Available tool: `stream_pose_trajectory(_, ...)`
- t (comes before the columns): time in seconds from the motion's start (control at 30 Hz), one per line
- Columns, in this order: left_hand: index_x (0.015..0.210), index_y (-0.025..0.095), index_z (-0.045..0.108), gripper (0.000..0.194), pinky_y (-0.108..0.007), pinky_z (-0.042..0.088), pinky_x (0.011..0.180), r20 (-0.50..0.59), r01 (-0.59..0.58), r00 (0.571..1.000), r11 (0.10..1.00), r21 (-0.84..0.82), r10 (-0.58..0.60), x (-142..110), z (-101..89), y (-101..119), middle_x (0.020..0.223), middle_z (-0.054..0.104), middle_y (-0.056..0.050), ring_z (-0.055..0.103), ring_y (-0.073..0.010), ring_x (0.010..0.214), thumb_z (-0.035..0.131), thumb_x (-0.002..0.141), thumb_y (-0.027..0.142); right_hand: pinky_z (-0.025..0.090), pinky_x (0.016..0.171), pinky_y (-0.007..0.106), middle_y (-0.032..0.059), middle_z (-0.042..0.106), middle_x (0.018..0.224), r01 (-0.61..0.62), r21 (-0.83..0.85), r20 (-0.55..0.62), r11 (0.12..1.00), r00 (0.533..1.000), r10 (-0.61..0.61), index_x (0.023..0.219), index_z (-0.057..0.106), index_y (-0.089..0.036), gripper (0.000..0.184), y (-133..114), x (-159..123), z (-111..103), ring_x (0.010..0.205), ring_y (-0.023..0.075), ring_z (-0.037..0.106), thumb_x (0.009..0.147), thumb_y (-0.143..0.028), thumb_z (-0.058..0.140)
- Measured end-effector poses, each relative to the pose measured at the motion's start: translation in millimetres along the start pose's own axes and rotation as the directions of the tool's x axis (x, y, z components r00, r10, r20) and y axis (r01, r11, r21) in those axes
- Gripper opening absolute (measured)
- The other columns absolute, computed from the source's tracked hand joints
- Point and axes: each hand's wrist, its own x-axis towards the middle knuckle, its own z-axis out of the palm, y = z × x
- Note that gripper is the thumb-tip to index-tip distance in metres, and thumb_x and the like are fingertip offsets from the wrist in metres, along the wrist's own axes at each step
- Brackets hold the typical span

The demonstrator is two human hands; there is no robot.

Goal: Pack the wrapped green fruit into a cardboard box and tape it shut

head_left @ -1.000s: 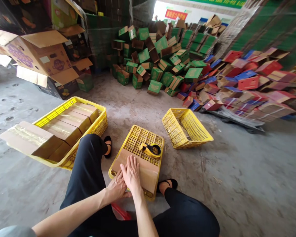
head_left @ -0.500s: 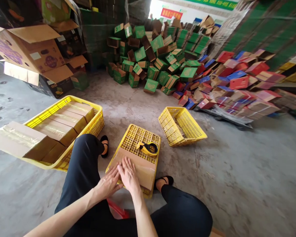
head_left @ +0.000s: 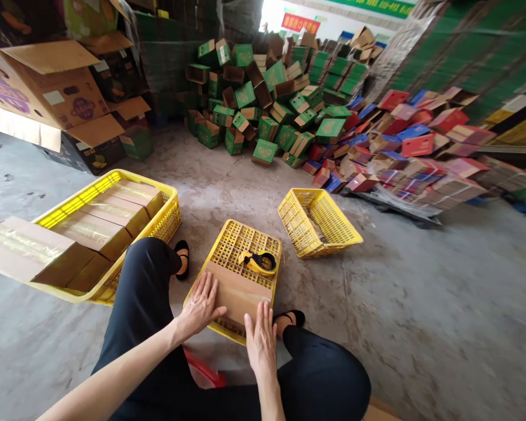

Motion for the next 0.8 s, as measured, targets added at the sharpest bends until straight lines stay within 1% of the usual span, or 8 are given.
stream_pose_trajectory(0.23,0.163,0.011,0.041,0.103,-0.070,0.031,0.121,0.156,-0.147,0.976,0.987,-0.061,0.155,13,1.6,56,0.170,0.026,-0.032,0.021,-0.0514,0.158,0.052,0.091,0.084,0.029,0.128,0.053,0.0208,0.022,0.174,-0.033,0.047,-0.067,0.998,0.997,0.036,0.166,0.026,-0.002,0.085,4,36,0,0.163,0.0322,0.023,0.107,-0.062,0.016)
stream_pose_trajectory(0.3,0.165,0.014,0.038,0.107,-0.070,0.030,0.122,0.170,-0.190,0.964,0.977,-0.097,0.204,16,1.7,65,0.171,0.024,-0.030,0.020,-0.0513,0.159,0.056,0.087,0.086,0.031,0.127,0.053,0.0211,0.023,0.174,-0.018,0.041,-0.073,0.999,0.997,0.021,0.166,0.027,-0.003,0.087,5,37,1,0.163,0.0324,0.023,0.106,-0.063,0.012)
stream_pose_trajectory(0.37,0.165,0.019,0.038,0.104,-0.067,0.030,0.123,0.165,-0.237,0.952,0.961,-0.139,0.259,18,1.8,65,0.173,0.024,-0.025,0.021,-0.0486,0.160,0.056,0.088,0.085,0.033,0.125,0.054,0.0207,0.022,0.175,0.011,0.014,-0.074,1.000,0.997,-0.010,0.167,0.026,-0.004,0.088,6,31,4,0.162,0.0333,0.024,0.106,-0.065,0.008)
stream_pose_trajectory(0.47,0.163,0.024,0.043,0.085,-0.055,0.034,0.126,0.133,-0.264,0.948,0.947,-0.181,0.290,21,0.4,45,0.172,0.031,-0.017,0.029,-0.0379,0.160,0.048,0.097,0.078,0.029,0.125,0.063,0.0213,0.022,0.174,0.044,-0.078,-0.098,0.996,0.994,-0.052,0.167,0.027,-0.004,0.090,6,17,11,0.162,0.0372,0.024,0.105,-0.067,0.007)
stream_pose_trajectory(0.53,0.161,0.021,0.044,0.078,-0.050,0.037,0.125,0.095,-0.205,0.970,0.964,-0.168,0.222,24,-1.9,22,0.170,0.037,-0.017,0.035,-0.0333,0.158,0.043,0.103,0.073,0.024,0.125,0.069,0.0233,0.023,0.173,0.066,-0.139,-0.125,0.988,0.989,-0.084,0.167,0.027,-0.004,0.090,1,9,15,0.161,0.0392,0.025,0.105,-0.067,0.010)
stream_pose_trajectory(0.6,0.161,0.017,0.044,0.079,-0.052,0.039,0.124,0.046,-0.103,0.993,0.986,-0.130,0.110,26,-4.3,-2,0.168,0.039,-0.021,0.036,-0.0350,0.157,0.040,0.104,0.071,0.021,0.125,0.070,0.0251,0.025,0.172,0.087,-0.169,-0.143,0.982,0.983,-0.112,0.167,0.026,-0.003,0.089,-9,5,18,0.161,0.0399,0.024,0.106,-0.066,0.015)
stream_pose_trajectory(0.67,0.161,0.011,0.044,0.081,-0.053,0.041,0.122,0.019,-0.022,1.000,0.995,-0.099,0.024,27,-5.8,-23,0.167,0.039,-0.024,0.038,-0.0368,0.156,0.035,0.106,0.070,0.020,0.126,0.068,0.0263,0.026,0.171,0.097,-0.171,-0.137,0.981,0.983,-0.121,0.166,0.027,-0.002,0.087,-24,6,19,0.162,0.0399,0.024,0.106,-0.065,0.020)
stream_pose_trajectory(0.8,0.162,0.008,0.040,0.086,-0.054,0.046,0.119,0.019,0.099,0.995,0.991,-0.094,-0.098,18,-3.4,-46,0.162,0.045,-0.027,0.045,-0.0394,0.151,0.030,0.106,0.072,0.023,0.128,0.061,0.0246,0.023,0.172,0.187,-0.151,-0.061,0.971,0.978,-0.198,0.165,0.027,0.000,0.083,-63,18,18,0.161,0.0387,0.024,0.107,-0.060,0.029)
